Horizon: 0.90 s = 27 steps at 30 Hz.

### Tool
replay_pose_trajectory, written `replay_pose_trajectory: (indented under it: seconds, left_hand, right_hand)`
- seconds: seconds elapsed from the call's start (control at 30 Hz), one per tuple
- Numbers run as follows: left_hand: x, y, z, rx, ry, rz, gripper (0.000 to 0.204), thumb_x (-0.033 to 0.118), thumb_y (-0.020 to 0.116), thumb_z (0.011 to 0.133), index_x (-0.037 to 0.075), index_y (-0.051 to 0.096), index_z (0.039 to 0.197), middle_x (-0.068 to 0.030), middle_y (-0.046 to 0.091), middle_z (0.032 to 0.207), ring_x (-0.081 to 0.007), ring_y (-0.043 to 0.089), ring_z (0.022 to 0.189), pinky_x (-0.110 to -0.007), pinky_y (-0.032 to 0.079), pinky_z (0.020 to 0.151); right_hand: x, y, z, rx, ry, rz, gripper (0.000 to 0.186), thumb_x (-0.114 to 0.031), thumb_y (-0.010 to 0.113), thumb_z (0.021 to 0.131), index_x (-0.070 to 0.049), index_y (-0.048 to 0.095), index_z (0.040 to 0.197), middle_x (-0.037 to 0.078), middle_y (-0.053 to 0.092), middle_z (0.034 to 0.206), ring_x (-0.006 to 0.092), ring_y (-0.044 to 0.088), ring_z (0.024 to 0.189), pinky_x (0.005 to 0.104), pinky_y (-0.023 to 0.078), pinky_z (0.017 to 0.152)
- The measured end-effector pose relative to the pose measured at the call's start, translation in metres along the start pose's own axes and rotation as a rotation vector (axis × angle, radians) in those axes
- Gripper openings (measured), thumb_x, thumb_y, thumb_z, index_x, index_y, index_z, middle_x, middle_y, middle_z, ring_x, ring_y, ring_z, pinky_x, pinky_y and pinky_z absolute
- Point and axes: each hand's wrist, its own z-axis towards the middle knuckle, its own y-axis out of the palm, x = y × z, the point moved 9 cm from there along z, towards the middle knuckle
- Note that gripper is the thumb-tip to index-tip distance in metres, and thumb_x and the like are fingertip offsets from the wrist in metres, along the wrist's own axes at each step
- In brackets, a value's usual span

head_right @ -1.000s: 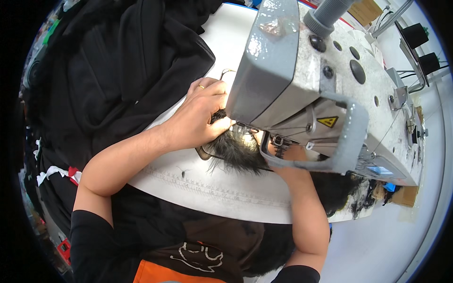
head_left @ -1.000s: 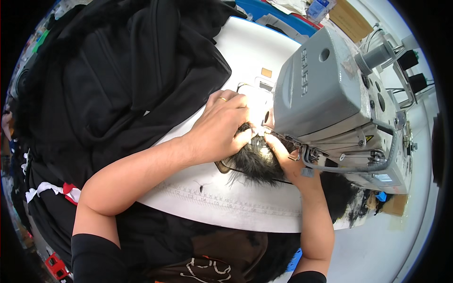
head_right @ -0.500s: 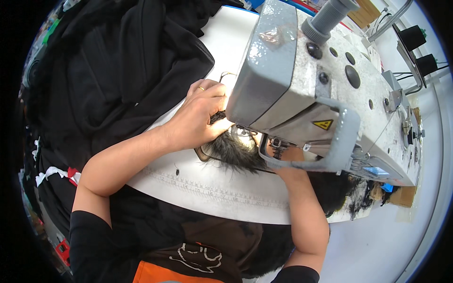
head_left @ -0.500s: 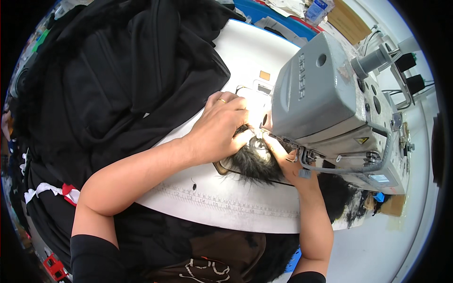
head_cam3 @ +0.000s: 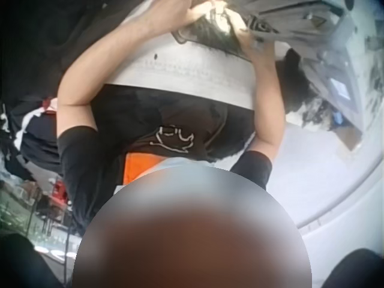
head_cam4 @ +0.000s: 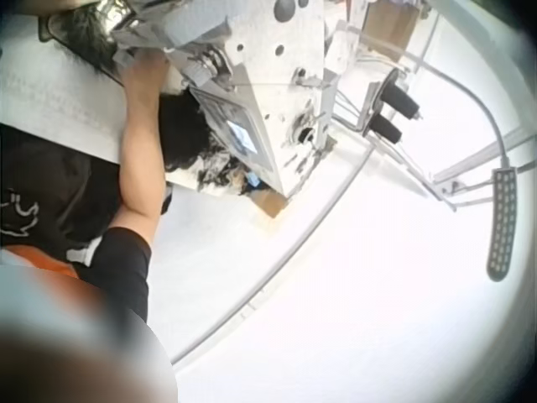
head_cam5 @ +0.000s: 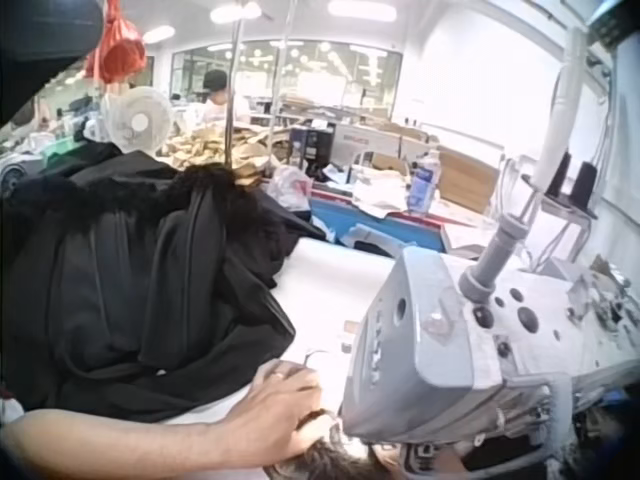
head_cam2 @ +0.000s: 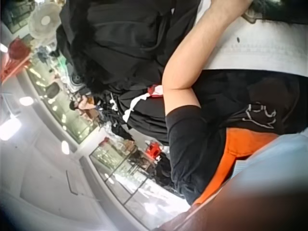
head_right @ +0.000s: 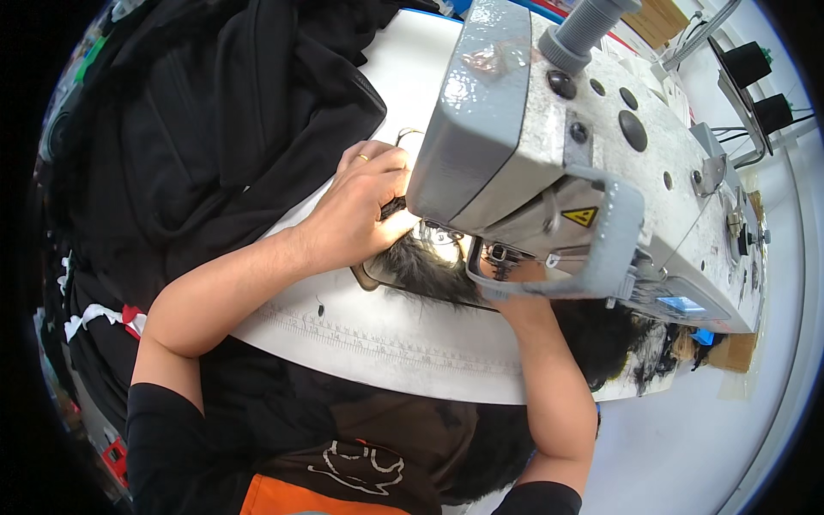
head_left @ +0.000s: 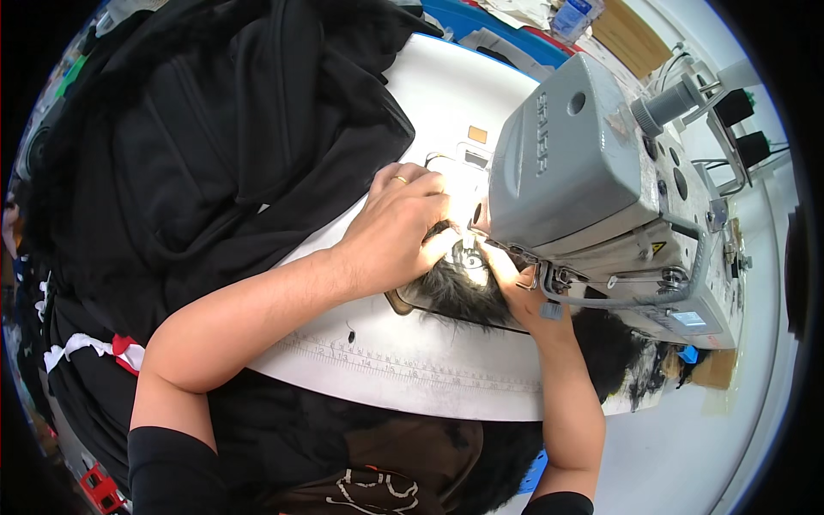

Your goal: Sewing and trimming fur material onto garment pieces using an industrial sewing machine.

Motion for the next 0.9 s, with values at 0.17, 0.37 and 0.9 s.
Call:
replay_pose_trajectory:
  seconds: [0.17,0.37,0.9]
  left_hand:
    - [-0.001,0.0,0.0,-0.008,-0.003,-0.004,0.017,0.013,0.076,0.09,0.002,0.076,0.103,-0.0106,0.065,0.119,-0.0323,0.056,0.125,-0.053,0.033,0.121]
    - [-0.001,0.002,-0.002,0.03,0.024,0.032,0.019,0.017,0.076,0.092,0.002,0.075,0.103,-0.0105,0.065,0.117,-0.0331,0.056,0.125,-0.052,0.033,0.121]
    - [0.021,-0.009,-0.013,-0.184,0.245,-0.095,0.025,0.031,0.087,0.087,0.01,0.074,0.094,-0.0074,0.065,0.113,-0.0321,0.055,0.127,-0.055,0.027,0.125]
  right_hand:
    - [-0.01,-0.002,0.005,-0.022,-0.05,-0.268,0.053,-0.009,0.068,0.095,-0.026,0.071,0.144,0.001,0.056,0.066,0.0145,0.059,0.062,0.0323,0.048,0.065]
    - [0.008,0.005,0.0,-0.072,0.246,0.32,0.037,-0.014,0.073,0.097,-0.012,0.07,0.134,0.011,0.073,0.101,0.0238,0.071,0.092,0.0392,0.055,0.086]
    - [-0.038,-0.033,0.017,-0.253,0.196,0.341,0.021,-0.024,0.081,0.098,-0.008,0.073,0.109,0.009,0.073,0.098,0.0266,0.07,0.097,0.0406,0.055,0.088]
